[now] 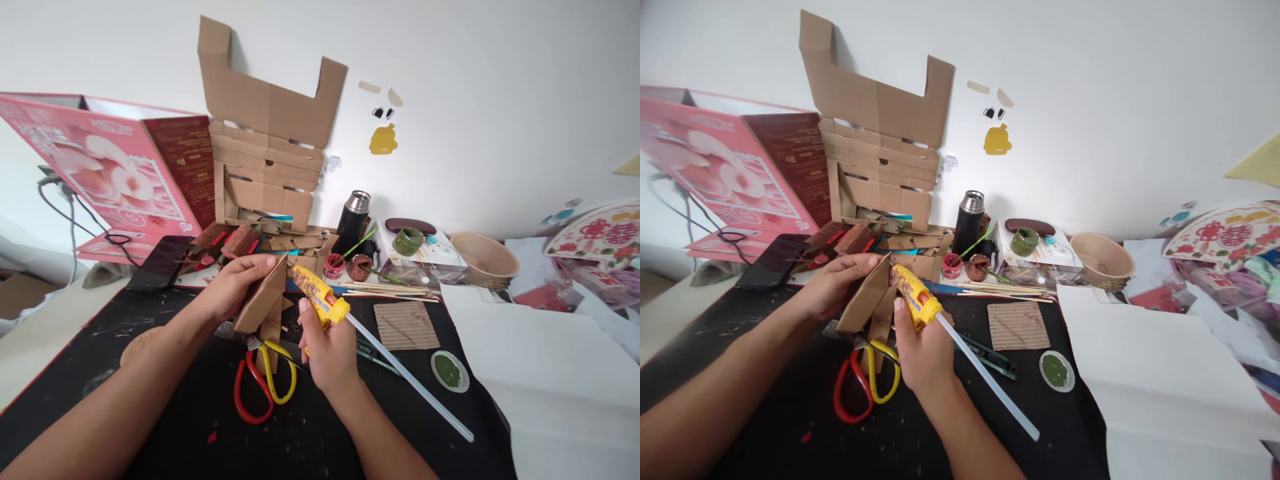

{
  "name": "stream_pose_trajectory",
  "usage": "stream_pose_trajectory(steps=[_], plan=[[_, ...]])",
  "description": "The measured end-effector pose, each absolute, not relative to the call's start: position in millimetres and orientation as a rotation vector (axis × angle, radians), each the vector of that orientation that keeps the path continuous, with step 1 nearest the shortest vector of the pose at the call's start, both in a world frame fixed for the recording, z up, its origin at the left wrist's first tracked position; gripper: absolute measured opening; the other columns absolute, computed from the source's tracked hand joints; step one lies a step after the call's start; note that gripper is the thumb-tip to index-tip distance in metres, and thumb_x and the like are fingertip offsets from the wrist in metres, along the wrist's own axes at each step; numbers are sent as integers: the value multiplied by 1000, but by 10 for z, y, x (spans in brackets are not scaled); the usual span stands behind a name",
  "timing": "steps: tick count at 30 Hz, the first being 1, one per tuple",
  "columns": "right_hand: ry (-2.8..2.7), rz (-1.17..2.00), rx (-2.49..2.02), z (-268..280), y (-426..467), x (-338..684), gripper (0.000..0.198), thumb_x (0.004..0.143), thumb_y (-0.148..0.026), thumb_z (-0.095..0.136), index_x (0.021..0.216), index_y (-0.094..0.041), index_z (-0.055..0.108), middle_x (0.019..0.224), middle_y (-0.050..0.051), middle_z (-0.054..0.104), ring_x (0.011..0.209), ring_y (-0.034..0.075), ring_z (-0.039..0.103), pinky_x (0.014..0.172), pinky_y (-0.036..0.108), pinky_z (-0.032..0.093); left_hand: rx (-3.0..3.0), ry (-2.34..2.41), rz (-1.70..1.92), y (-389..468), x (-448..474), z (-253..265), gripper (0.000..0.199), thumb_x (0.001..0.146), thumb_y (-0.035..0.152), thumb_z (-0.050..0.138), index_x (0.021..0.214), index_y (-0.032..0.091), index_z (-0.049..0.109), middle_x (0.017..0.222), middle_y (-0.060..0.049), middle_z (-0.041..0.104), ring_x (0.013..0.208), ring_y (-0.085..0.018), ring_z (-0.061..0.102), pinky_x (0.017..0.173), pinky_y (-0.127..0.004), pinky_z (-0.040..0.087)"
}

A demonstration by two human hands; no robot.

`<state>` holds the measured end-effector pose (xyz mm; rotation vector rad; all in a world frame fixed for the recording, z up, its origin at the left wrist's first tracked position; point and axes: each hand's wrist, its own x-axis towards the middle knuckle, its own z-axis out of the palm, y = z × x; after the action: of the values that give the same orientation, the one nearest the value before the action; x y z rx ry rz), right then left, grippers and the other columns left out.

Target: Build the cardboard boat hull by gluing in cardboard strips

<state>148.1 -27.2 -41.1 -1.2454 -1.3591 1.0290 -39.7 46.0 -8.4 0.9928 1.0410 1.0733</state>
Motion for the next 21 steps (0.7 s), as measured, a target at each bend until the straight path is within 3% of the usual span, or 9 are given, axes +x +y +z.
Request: stream_pose_trajectory(steps=[21], plan=[[-1367,987,-1230,-456,-248,1470,60,101,-72,54,96,-17,75,53,3,63,50,20,68,39,22,45,1002,1039,1064,455,-425,-101,52,64,62,97,88,18,85,77,-7,79,63,-19,65,63,-28,52]])
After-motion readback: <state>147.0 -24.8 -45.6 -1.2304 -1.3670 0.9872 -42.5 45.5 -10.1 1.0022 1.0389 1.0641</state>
